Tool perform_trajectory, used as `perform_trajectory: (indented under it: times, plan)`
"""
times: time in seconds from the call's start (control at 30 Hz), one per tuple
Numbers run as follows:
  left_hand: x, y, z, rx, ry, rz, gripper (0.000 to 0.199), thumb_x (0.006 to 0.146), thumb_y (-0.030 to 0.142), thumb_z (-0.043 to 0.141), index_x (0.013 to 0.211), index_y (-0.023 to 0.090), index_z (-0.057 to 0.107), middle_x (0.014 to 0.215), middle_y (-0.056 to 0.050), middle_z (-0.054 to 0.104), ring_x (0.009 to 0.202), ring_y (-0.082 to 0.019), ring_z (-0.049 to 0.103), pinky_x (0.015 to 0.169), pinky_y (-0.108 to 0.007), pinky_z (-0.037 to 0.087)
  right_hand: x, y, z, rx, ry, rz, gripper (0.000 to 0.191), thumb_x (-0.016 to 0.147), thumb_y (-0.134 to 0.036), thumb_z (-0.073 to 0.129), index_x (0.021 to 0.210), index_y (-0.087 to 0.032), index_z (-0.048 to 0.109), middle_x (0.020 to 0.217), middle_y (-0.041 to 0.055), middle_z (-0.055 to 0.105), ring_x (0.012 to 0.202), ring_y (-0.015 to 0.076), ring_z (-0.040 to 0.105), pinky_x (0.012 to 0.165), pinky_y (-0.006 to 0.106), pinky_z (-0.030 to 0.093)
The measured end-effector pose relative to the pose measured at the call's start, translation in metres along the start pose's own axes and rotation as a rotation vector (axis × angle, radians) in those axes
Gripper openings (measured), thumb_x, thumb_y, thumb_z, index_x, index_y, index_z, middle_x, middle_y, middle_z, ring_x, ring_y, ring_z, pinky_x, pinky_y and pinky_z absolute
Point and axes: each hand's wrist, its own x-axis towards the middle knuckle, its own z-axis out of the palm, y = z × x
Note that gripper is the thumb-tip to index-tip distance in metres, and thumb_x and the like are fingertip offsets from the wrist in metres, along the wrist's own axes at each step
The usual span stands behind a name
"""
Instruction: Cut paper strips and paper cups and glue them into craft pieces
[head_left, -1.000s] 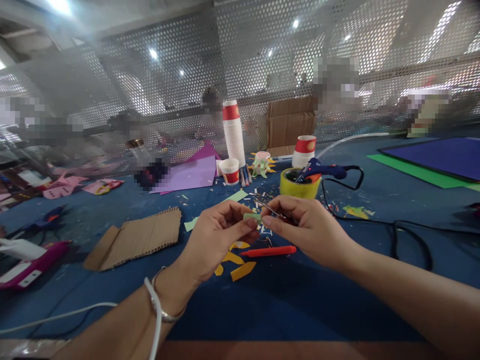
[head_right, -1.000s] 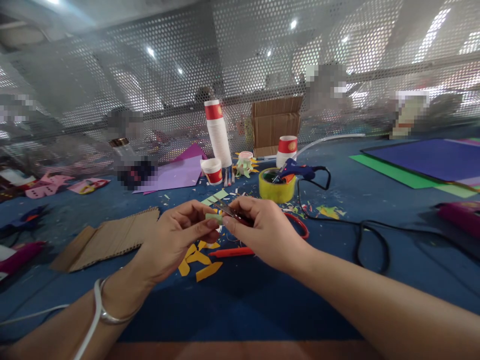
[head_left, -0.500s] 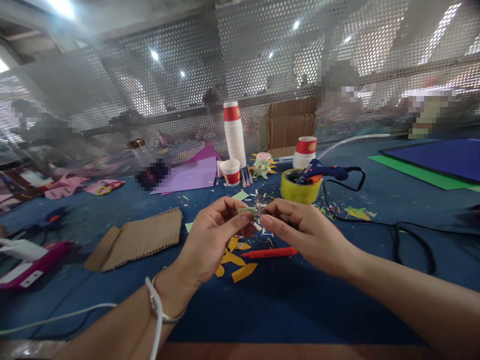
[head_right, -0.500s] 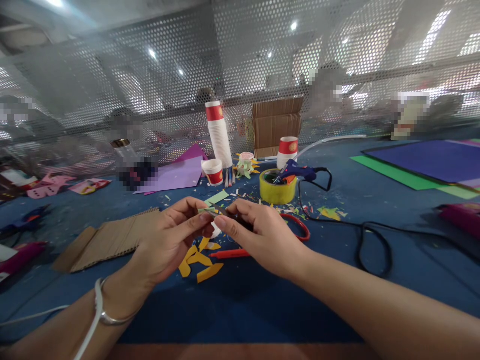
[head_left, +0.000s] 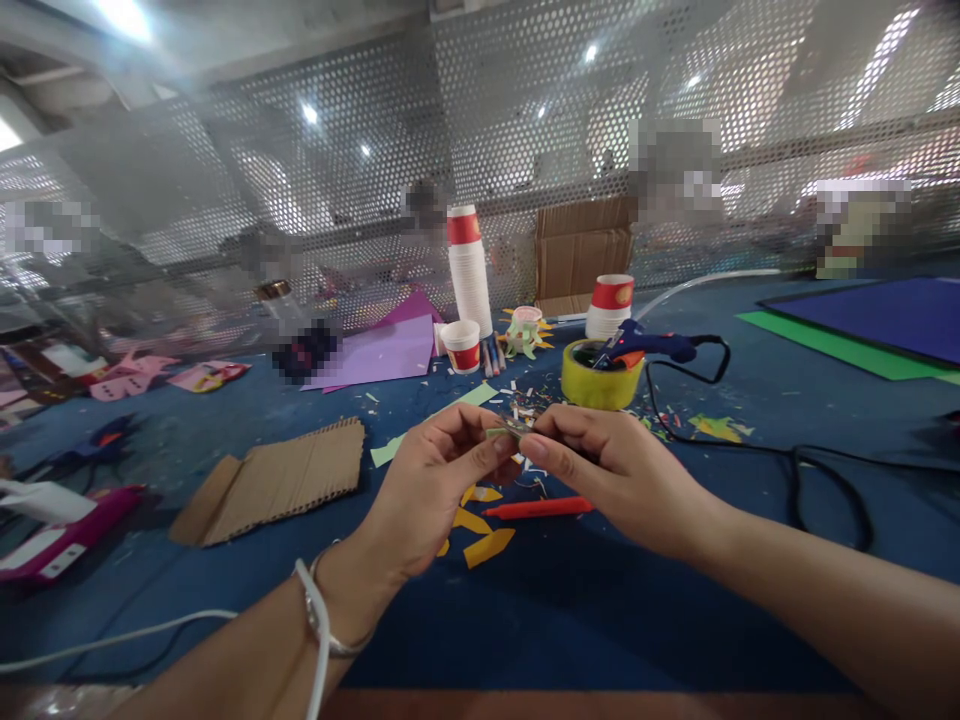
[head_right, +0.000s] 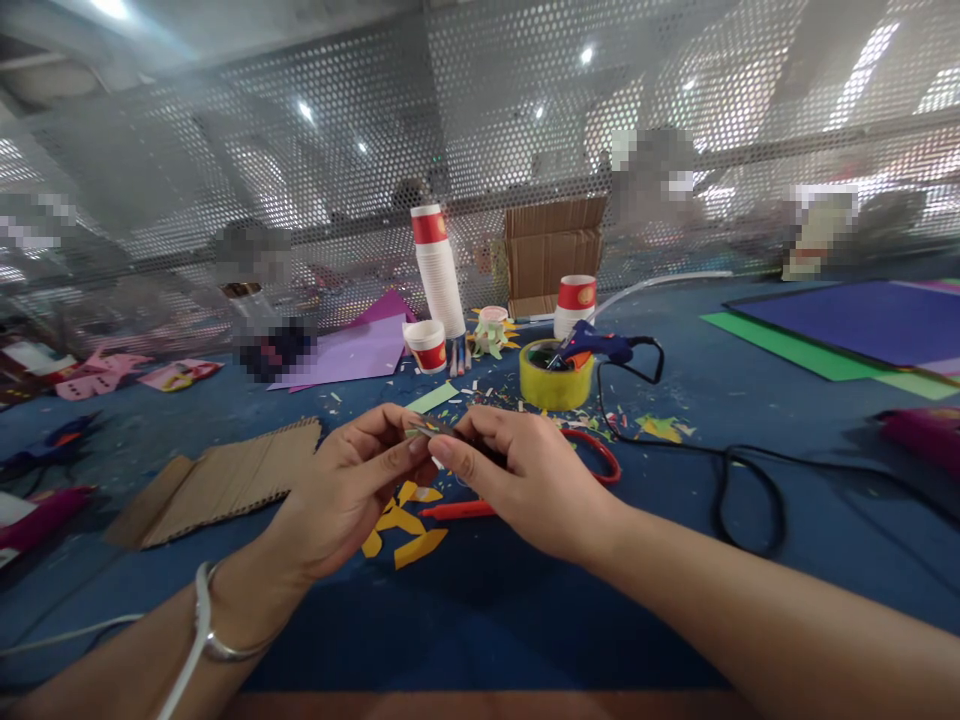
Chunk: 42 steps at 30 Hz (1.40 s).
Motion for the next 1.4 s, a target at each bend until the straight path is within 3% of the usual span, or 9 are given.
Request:
perform_trajectory:
  times: [1.4]
  plan:
    - [0.0019,-0.0007,0.0033,-0.12,0.057,-0.171,0.019,0.068,0.021,0.085,0.067,0.013,0.068,0.062,0.001,0.061,0.056,-0.007,0.055,0.057,-0.018,0.044,0.0027,0.0046,0.0017,-0.017,0.008,0.037,0.048,0.096,-0.055,0.047,0.062,-0.022,0.039,0.06,-0.0049,0.031,0.056,0.0114,0.029,0.05,0.028,0.025]
